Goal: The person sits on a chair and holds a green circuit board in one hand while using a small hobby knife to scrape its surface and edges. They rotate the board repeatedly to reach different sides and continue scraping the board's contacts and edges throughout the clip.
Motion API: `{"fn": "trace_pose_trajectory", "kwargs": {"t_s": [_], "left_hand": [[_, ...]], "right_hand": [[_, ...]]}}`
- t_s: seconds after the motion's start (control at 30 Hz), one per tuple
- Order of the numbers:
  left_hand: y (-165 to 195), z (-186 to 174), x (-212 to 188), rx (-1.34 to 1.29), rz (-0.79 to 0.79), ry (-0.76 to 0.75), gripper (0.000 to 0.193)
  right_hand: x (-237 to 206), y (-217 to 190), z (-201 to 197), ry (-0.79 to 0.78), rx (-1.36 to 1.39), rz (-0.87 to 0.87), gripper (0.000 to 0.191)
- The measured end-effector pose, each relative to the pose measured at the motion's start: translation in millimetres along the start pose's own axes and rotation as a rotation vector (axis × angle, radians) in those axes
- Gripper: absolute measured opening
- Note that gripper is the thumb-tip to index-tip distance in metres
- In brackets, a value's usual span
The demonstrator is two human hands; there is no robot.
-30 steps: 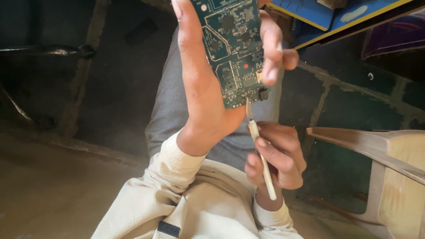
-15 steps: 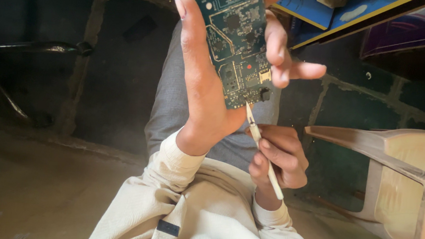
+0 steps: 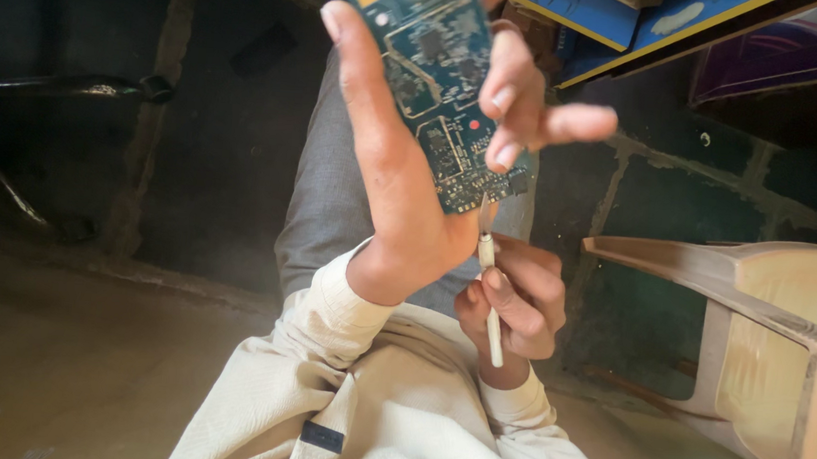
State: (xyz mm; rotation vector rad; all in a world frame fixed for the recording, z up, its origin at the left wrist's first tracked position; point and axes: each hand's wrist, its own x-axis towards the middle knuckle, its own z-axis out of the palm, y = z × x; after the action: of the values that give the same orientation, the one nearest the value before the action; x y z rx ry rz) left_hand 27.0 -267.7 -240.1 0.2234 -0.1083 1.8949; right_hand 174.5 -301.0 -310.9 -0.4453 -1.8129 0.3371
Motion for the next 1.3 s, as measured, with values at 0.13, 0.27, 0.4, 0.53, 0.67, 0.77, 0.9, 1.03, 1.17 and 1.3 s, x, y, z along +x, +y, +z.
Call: {"fn": "trace_pose_trajectory", "kwargs": {"t_s": [0.13,0.27,0.4,0.53,0.67,0.77,0.9,1.03,1.17,1.3], "left_hand": [[1,-8,-12,0.026,0.035,-0.008,0.079],[3,-13,-12,0.01,0.013,-0.014,0.08],[4,-13,-10,0.025,0.016,0.004,0.082],[3,-8,-11,0.093,0.054,0.018,0.085],[-1,-5,-14,0.195,0.128,0.043,0.088],[-4,-7,-16,0.236,0.173,0.06,0.089],[-7,-16,-18,0.326,0.242,0.015,0.09],[-13,-20,-20,0.488,0.358,0.022,0.094],[-15,-20,-24,0.521,0.413,0.04,0.093],[-14,-22,-28,0.57,0.456,0.063,0.095]], "right_hand": [[-11,9,5,0.036,0.071,-0.041,0.02],[-15,13,7,0.136,0.164,-0.014,0.02],[-14,9,4,0.204,0.194,0.074,0.021],[-12,4,-3,0.101,0.164,0.139,0.02],[-12,2,-7,0.068,0.102,0.19,0.024],[-16,-1,-6,0.073,0.091,0.252,0.026],[-21,-8,3,0.113,0.117,0.311,0.03],[-19,-14,14,0.19,0.121,0.309,0.031],[-12,-23,9,0.122,0.045,0.312,0.032],[-13,-29,4,0.085,0.114,0.382,0.036]]}}
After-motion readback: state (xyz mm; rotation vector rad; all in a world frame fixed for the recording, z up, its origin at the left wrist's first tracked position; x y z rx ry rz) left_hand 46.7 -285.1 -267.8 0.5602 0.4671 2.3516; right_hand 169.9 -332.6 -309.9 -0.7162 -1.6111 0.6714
